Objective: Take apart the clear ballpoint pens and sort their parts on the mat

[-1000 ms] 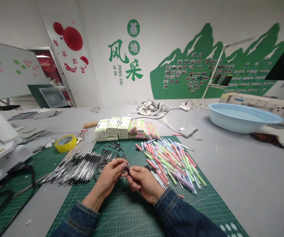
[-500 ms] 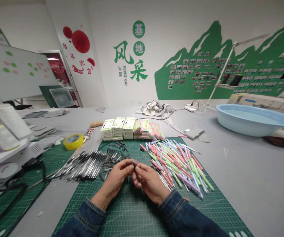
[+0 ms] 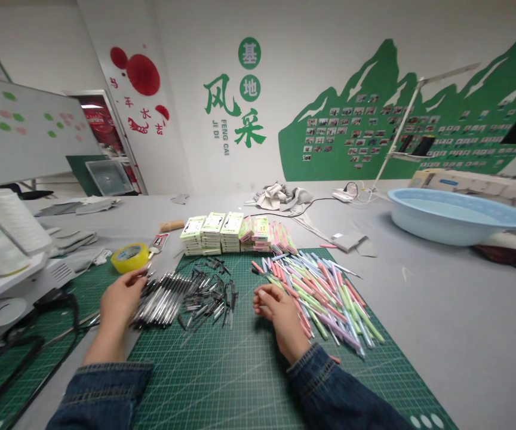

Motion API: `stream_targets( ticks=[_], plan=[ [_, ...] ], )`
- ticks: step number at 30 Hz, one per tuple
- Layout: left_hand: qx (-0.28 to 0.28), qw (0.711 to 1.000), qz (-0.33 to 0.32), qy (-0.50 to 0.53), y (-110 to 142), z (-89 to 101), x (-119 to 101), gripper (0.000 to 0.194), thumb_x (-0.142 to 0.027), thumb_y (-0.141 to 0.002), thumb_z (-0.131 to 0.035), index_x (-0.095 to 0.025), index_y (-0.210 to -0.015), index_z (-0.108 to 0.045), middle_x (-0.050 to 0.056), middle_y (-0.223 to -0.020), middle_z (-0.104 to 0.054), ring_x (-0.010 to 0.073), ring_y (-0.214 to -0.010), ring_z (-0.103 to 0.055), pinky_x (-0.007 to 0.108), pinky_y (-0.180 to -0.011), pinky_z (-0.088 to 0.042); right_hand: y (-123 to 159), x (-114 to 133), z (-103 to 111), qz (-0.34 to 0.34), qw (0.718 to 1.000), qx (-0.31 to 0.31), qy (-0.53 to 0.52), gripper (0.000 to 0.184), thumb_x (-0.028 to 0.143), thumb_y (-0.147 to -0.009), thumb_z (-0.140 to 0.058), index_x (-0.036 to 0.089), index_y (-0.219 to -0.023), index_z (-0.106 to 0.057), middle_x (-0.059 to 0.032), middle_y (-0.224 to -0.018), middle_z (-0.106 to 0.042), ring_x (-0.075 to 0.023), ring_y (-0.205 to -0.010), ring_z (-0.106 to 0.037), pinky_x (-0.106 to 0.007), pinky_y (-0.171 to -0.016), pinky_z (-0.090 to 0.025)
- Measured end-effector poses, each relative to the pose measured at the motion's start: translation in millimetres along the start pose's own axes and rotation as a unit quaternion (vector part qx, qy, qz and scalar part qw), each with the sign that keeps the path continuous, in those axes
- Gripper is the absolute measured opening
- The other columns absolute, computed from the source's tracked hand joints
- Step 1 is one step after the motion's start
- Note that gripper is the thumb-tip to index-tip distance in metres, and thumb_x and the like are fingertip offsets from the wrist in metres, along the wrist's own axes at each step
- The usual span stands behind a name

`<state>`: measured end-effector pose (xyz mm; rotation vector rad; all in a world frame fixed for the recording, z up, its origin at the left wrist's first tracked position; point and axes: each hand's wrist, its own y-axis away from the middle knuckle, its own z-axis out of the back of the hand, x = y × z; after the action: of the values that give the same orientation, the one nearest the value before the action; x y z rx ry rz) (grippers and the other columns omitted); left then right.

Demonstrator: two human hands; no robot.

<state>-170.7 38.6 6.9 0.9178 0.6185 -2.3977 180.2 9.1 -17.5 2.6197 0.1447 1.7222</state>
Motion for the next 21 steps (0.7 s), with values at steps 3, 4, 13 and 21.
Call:
stream_targets(
  ticks=[3,4,13,21],
  plan=[
    [0.017,0.99,-0.008,-0.137,-4,-1.5,11,0.034,-0.025,-0.072,-0.055,-0.014,-0.101,-0.069,0.013,-0.09,-0.069,0.0371,-0.094,-0.059,0.044,-0.08,-0.043,-10,5,12,0.055,0.996,-0.04,0.052,0.023,0.038,-0.071,-0.066,0.017,-0.08,-0.06,-0.0013,-0.068,-0.059,-0.0144,-0.063,-0.055,-0.028,-0.061,-0.045],
    [0.025,0.986,-0.022,-0.161,-2,-3.4,11,0.034,-0.024,-0.073,-0.054,-0.014,-0.102,-0.069,0.014,-0.093,-0.069,0.0372,-0.096,-0.058,0.043,-0.081,-0.042,-13,7,17,0.079,0.992,-0.059,0.073,0.02,0.035,-0.072,-0.063,0.018,-0.081,-0.06,-0.0014,-0.069,-0.06,-0.015,-0.065,-0.055,-0.028,-0.061,-0.045],
    [0.054,0.963,-0.011,-0.265,8,-10.8,8,0.036,-0.032,-0.08,-0.046,-0.022,-0.108,-0.066,0.011,-0.1,-0.069,0.0319,-0.086,-0.061,0.036,-0.068,-0.044,-16,25,44,0.183,0.836,-0.082,0.511,0.016,0.014,-0.077,-0.049,0.019,-0.081,-0.064,-0.0056,-0.085,-0.066,-0.0199,-0.082,-0.058,-0.03,-0.075,-0.04],
    [0.071,0.961,-0.006,-0.266,6,-11.8,9,0.037,-0.035,-0.081,-0.044,-0.022,-0.107,-0.067,0.016,-0.104,-0.068,0.0346,-0.091,-0.062,0.039,-0.071,-0.045,-2,9,27,0.163,0.664,-0.017,0.73,0.012,0.01,-0.078,-0.054,0.018,-0.087,-0.059,-0.0096,-0.095,-0.06,-0.0211,-0.087,-0.056,-0.029,-0.07,-0.036]
  ],
)
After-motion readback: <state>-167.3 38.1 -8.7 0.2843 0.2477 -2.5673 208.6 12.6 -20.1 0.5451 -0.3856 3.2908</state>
